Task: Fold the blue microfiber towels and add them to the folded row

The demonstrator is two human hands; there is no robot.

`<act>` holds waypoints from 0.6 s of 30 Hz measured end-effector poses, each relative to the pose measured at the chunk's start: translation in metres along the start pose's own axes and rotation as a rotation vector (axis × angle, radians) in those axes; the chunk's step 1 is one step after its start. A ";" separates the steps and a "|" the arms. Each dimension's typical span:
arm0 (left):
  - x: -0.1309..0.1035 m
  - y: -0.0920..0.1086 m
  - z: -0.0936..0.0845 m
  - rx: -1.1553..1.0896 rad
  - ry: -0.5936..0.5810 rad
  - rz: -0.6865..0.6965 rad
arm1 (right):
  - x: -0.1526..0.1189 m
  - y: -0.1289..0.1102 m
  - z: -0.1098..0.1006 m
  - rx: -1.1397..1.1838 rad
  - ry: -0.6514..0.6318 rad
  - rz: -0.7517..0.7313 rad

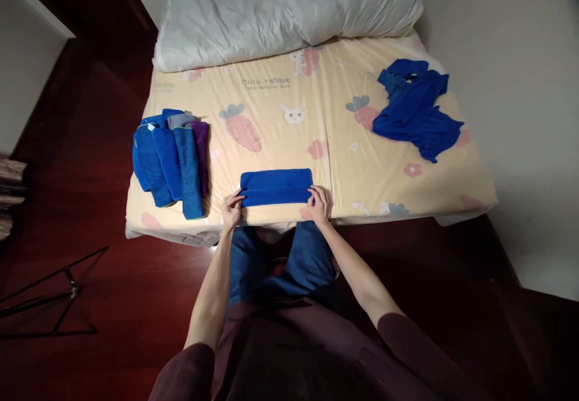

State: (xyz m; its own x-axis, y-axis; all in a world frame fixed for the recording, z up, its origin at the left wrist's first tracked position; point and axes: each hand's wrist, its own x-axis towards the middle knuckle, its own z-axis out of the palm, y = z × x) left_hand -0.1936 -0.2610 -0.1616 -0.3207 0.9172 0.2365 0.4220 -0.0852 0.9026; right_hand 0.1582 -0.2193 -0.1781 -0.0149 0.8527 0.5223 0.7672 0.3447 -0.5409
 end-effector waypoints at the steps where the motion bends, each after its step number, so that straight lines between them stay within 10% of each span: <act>1: 0.000 0.000 0.000 0.003 -0.014 -0.011 | 0.000 0.000 0.000 -0.002 0.000 -0.004; 18: -0.004 0.010 -0.006 0.141 -0.130 0.029 | 0.004 -0.010 -0.024 0.056 -0.205 0.008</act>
State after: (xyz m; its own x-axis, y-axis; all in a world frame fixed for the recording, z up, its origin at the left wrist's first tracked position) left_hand -0.1932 -0.2680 -0.1510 -0.1981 0.9585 0.2051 0.5472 -0.0655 0.8345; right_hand 0.1655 -0.2285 -0.1543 -0.1431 0.9156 0.3757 0.7310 0.3537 -0.5836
